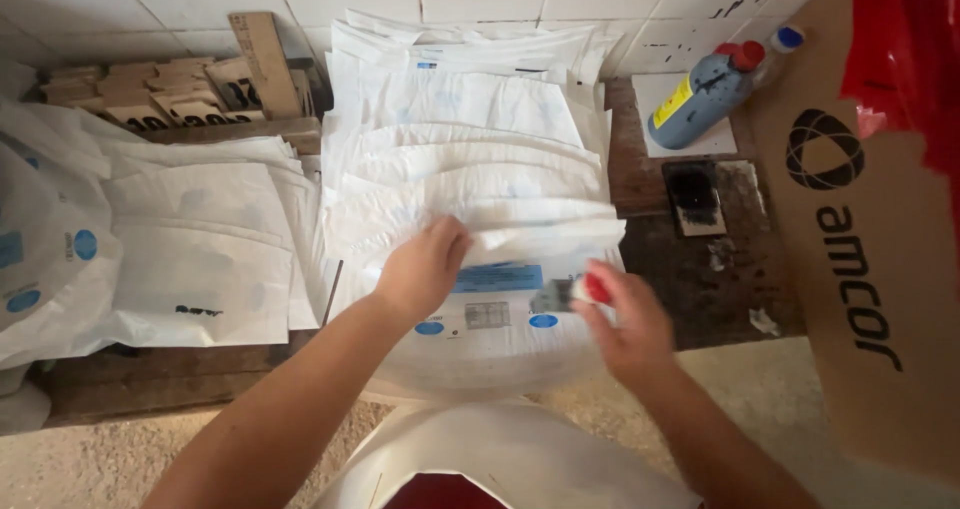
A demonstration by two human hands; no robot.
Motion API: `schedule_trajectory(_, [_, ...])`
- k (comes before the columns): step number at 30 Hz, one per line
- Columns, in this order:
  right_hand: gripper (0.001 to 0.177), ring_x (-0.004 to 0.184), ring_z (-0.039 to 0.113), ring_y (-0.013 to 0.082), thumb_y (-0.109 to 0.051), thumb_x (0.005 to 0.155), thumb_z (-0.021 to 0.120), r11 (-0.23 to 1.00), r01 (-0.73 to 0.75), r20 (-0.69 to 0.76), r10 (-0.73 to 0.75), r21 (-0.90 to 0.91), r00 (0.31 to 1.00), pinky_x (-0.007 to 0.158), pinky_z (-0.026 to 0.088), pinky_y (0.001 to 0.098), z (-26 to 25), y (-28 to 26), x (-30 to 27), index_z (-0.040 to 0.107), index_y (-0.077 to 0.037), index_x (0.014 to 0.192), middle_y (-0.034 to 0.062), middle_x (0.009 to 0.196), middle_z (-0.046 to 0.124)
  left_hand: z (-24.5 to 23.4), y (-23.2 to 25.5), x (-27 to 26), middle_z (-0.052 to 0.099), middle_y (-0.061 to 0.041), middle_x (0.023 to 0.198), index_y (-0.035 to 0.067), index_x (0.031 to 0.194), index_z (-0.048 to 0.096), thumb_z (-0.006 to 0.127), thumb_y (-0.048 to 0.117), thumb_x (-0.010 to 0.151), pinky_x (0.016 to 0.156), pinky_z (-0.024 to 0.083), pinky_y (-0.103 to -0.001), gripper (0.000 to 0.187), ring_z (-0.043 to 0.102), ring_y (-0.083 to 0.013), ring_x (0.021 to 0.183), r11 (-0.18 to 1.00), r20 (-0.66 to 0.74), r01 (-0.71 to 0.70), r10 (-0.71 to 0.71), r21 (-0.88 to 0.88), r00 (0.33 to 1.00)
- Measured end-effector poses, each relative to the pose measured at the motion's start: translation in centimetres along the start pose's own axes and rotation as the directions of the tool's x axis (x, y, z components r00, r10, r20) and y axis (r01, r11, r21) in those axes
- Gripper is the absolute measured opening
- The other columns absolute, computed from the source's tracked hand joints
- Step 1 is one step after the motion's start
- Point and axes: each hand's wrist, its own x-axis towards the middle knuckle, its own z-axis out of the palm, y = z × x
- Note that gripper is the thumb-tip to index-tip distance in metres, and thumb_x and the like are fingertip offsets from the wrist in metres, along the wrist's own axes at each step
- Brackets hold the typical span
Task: Manually applying a stamp to individual plastic cheese bags at a workstation.
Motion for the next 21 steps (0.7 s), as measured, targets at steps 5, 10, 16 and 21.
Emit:
schedule_trajectory(5, [0.043, 0.094, 0.070, 0.0168, -0.032, 0.088, 0.080, 0.989, 0.132, -0.029, -0.135, -0.071, 0.990, 0.087, 0.059, 0.0280, 5.9, 1.9, -0.1, 0.072, -0.017, 0.127, 0.0015, 0.103, 0.067, -1.7, 4.1, -0.5, 0.063, -0.009, 0.108, 0.014, 0.108, 0.060, 0.068, 0.022, 0.096, 0.073, 0.059, -0.043, 0.017, 0.069, -0.0323, 0.093, 0.841, -0.198, -0.533, 0.540, 0.089, 0.818])
schedule_trajectory(10, [0.049, 0.102, 0.073, 0.0234, -0.014, 0.087, 0.082, 0.947, -0.120, 0.120, 0.087, 0.298, 0.989, 0.085, 0.061, 0.0329, 2.6, 0.7, 4.3, 0.069, -0.011, 0.134, 0.0130, 0.111, 0.072, -1.2, 2.9, -2.6, 0.064, -0.009, 0.110, 0.011, 0.115, 0.065, 0.087, 0.023, 0.072, 0.077, 0.062, -0.046, 0.050, 0.068, -0.0378, 0.095, 0.773, 0.416, -0.628, 0.601, -0.087, 0.682])
schedule_trajectory(16, [0.054, 0.105, 0.066, 0.0209, -0.001, 0.094, 0.071, 0.851, -0.279, 0.031, 0.297, 0.445, 0.954, 0.094, 0.058, 0.0369, -4.6, -1.4, 5.3, 0.055, -0.002, 0.146, 0.0176, 0.115, 0.068, 3.1, -1.5, -2.7, 0.065, 0.004, 0.108, 0.029, 0.095, 0.072, 0.079, 0.042, 0.079, 0.091, 0.053, -0.046, 0.021, 0.063, -0.0330, 0.109, 0.832, 0.312, -0.554, 0.518, 0.033, 0.797])
schedule_trajectory(21, [0.055, 0.108, 0.069, 0.0393, 0.005, 0.092, 0.063, 0.847, -0.213, -0.045, 0.267, 0.487, 0.963, 0.096, 0.057, 0.0473, -7.7, -3.6, 3.4, 0.046, 0.013, 0.144, 0.0328, 0.115, 0.065, -0.4, 0.8, -1.9, 0.065, -0.003, 0.096, 0.020, 0.093, 0.065, 0.067, 0.032, 0.095, 0.080, 0.059, -0.047, 0.012, 0.071, -0.0361, 0.096, 0.908, 0.268, -0.364, 0.410, -0.208, 0.872])
